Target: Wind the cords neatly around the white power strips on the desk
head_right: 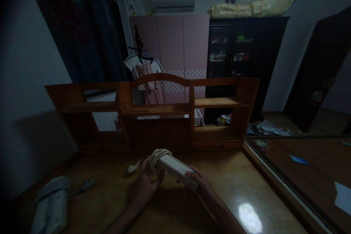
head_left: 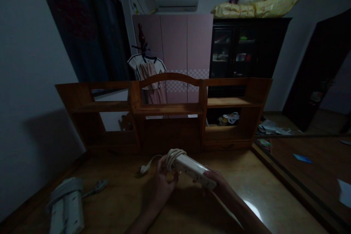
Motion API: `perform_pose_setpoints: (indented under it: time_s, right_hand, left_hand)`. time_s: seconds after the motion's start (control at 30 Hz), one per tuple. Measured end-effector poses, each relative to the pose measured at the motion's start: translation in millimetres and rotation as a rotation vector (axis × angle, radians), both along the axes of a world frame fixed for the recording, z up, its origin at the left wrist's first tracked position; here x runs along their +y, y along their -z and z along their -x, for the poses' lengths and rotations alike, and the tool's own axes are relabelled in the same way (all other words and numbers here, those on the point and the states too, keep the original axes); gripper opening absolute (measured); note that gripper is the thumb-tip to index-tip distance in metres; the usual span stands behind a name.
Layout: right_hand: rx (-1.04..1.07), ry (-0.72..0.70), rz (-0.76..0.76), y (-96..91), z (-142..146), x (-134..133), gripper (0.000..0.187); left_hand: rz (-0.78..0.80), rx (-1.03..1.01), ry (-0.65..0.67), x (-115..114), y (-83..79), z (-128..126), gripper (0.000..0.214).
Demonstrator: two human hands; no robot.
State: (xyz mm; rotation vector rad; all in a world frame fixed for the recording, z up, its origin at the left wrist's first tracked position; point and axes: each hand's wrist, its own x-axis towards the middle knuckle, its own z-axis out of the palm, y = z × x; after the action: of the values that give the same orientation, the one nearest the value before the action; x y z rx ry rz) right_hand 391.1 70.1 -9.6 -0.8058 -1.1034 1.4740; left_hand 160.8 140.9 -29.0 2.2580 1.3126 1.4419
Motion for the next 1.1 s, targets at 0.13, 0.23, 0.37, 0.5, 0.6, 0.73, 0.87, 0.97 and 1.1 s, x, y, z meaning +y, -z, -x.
perform_pose_setpoints:
  time_s: [0.13, 0.23, 0.37, 0.5, 0.6, 0.73, 0.87, 0.97, 1.1]
  right_hand:
    - [0.008, 0.133, -0.004, 6.4, -1.9, 6.1, 0.038]
    - [0.040, 0.229, 0.003, 7.5, -6.0, 9.3, 0.034]
    - [0.116, 0.397, 0.046, 5.0, -14.8, 10.9, 0.032]
    - [0.174, 0.550, 0.129, 2.7, -21.0, 12.1, 0.038]
    - [0.191, 0.582, 0.166, 1.6, -20.8, 11.2, 0.038]
    - [0.237, 0.566, 0.146, 0.2, -16.4, 8.0, 0.033]
    - [0.279, 0.534, 0.183, -3.0, -14.8, 6.2, 0.034]
    - [0.328, 0.557, 0.192, -7.3, -17.4, 5.2, 0.035]
    - [0.488, 0.609, 0.223, -10.8, -25.2, 4.2, 0.029]
  left_hand:
    - [-0.008, -0.040, -0.003, -0.8, 3.0, -1.0, 0.049]
    - [0.034, -0.048, 0.017, -1.6, 4.2, -1.3, 0.045]
    - [0.086, -0.060, 0.031, -1.5, 6.0, 0.9, 0.036]
    - [0.149, -0.095, 0.082, 0.0, 8.0, 1.3, 0.022]
    - [0.173, -0.167, 0.103, -0.9, 4.9, -1.2, 0.025]
    - [0.232, -0.274, 0.145, -4.6, -3.0, -3.2, 0.027]
    - [0.232, -0.285, 0.086, -4.5, -6.1, 0.4, 0.031]
    - [0.224, -0.266, 0.042, -2.2, -5.6, 4.8, 0.034]
    - [0.225, -0.216, 0.070, -2.4, -5.3, 7.0, 0.035]
